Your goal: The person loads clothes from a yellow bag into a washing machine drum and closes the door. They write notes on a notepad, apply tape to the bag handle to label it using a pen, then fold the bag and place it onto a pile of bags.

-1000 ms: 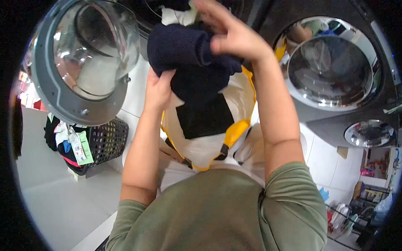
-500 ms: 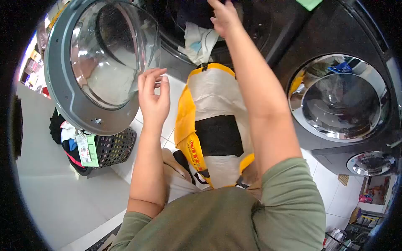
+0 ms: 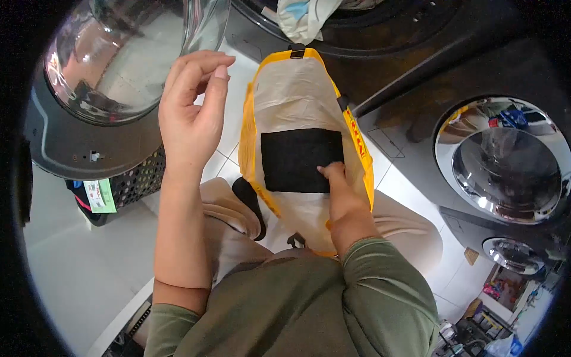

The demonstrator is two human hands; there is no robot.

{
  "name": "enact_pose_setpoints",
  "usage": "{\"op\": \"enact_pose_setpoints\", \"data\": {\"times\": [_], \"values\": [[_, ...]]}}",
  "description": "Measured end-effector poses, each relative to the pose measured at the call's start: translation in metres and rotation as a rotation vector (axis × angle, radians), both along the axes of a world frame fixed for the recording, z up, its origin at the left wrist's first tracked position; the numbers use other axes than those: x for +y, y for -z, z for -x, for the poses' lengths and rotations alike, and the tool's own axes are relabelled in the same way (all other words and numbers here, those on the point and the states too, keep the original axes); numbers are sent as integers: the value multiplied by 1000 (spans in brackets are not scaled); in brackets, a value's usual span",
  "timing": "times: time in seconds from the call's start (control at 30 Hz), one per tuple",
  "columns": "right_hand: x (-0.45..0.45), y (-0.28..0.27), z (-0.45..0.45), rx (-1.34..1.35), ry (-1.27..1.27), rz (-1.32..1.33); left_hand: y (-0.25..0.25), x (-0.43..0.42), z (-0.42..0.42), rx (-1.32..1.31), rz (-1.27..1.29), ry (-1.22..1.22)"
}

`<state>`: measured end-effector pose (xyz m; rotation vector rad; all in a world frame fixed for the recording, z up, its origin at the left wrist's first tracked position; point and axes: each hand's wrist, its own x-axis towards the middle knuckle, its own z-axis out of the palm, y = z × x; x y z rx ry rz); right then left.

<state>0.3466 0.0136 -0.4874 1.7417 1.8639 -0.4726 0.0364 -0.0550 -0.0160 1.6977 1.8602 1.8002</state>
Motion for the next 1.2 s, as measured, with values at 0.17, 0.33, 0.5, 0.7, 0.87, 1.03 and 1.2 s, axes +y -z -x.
{"op": "enact_pose_setpoints", "data": {"times": [0.17,0.33,0.5,0.7,0.87,1.03,1.2], "values": [[-9,-49,-7,399,798,-12,1,4,-8,52,13,47],[26,-72,9,904,819,228,-4,3,-16,27,120,135],[47,-313,37,791,-184,215,-2,14,-25,20,122,201],[27,-458,-24,1880,334,234,0,17,-39,-208,159,301],[23,-497,-39,2293,390,318,52,16,-52,81,467,265],[10,-519,-32,2309,411,208,45,-5,-104,-1111,609,830],[24,-519,-43,1799,388,-292,-3,-10,-72,-1289,332,697]]}}
